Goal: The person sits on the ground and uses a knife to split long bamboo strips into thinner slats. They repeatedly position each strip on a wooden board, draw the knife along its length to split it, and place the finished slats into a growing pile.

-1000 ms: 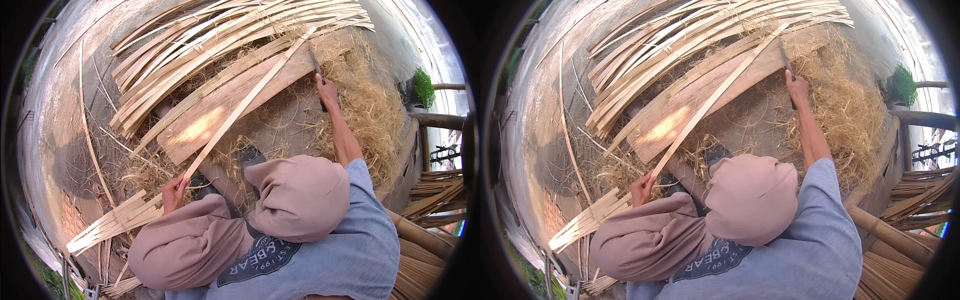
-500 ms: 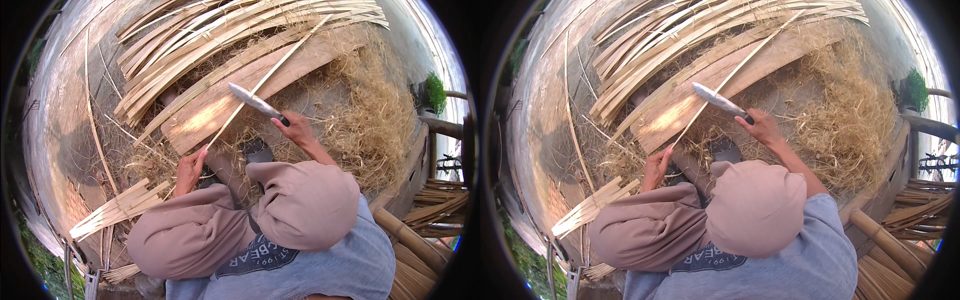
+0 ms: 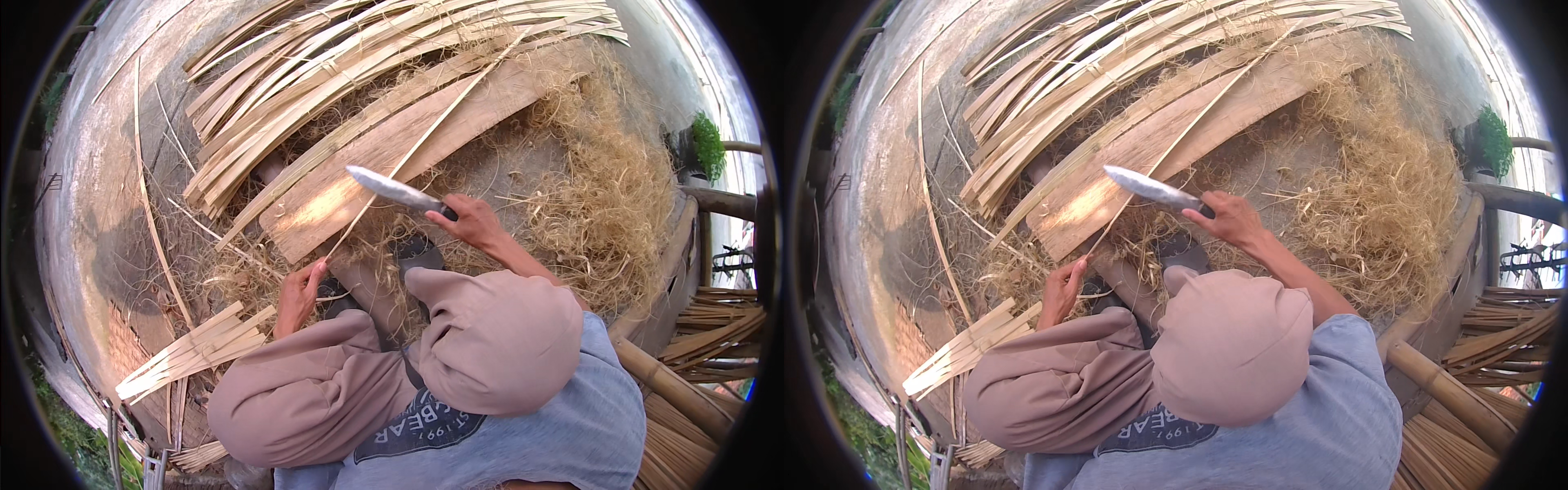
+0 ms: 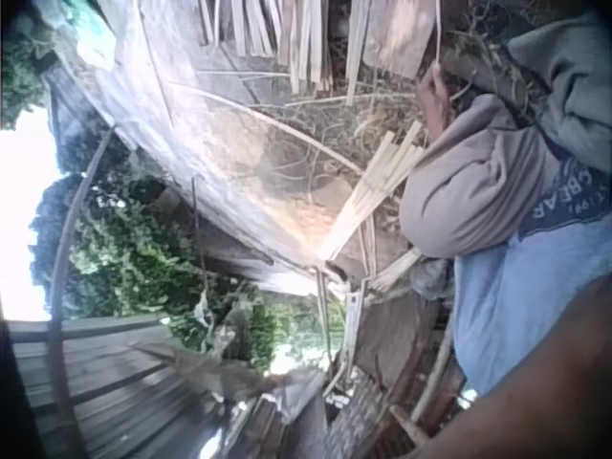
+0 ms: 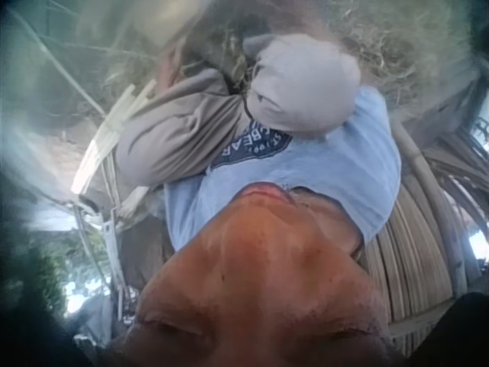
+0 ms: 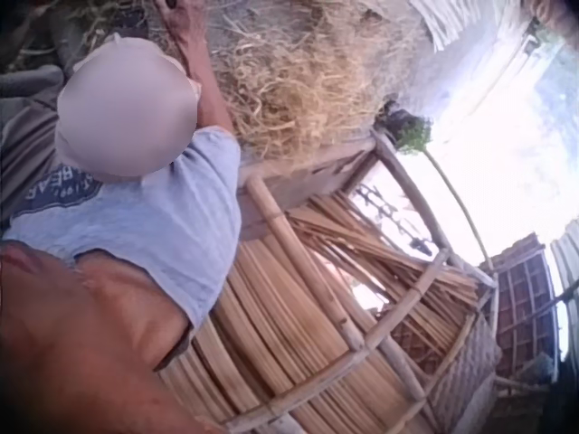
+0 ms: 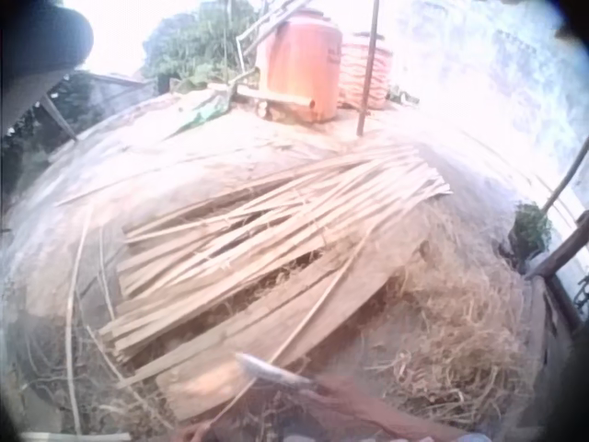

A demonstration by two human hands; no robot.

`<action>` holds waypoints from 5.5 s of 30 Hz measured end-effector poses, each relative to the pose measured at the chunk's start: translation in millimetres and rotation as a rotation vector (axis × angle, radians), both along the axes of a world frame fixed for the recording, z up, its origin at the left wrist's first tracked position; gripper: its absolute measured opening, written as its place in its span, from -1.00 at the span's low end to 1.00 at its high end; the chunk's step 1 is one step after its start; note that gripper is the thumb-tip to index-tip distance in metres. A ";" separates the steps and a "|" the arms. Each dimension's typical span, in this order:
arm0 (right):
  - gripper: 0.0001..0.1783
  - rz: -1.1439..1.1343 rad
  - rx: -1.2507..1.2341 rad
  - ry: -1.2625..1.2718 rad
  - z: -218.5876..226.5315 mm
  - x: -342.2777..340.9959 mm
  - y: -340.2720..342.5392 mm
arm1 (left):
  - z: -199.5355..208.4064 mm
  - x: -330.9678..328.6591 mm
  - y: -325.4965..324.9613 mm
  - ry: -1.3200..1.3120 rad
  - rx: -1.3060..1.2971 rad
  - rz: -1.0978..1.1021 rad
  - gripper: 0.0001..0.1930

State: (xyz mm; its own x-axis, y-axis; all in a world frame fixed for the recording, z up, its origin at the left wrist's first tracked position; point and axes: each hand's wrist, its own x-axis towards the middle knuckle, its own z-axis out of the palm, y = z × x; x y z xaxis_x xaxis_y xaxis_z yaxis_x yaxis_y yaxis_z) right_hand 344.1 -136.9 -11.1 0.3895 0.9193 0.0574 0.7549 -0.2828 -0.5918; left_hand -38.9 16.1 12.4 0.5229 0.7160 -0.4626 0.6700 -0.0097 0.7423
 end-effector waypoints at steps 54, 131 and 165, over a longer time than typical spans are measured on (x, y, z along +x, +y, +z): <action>-0.18 -0.577 -0.145 -0.128 31.2 210.3 10.7 | -0.1 13.6 -11.3 0.298 0.402 -0.115 -0.60; -0.35 -0.034 0.001 0.027 0.6 25.3 -11.7 | 18.6 -17.5 -2.2 0.004 0.017 0.073 -0.61; -0.38 0.012 -0.117 0.137 19.0 -78.8 -24.4 | -11.0 58.5 -3.3 -0.025 0.269 -0.110 -0.60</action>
State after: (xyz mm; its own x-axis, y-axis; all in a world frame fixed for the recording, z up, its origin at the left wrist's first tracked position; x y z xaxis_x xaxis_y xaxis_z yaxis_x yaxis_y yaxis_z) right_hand 265.3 -161.3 7.8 0.3754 0.9211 -0.1035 0.6729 -0.3476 -0.6530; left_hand 19.6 12.7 1.3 0.6133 0.7493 -0.2499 0.6353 -0.2799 0.7198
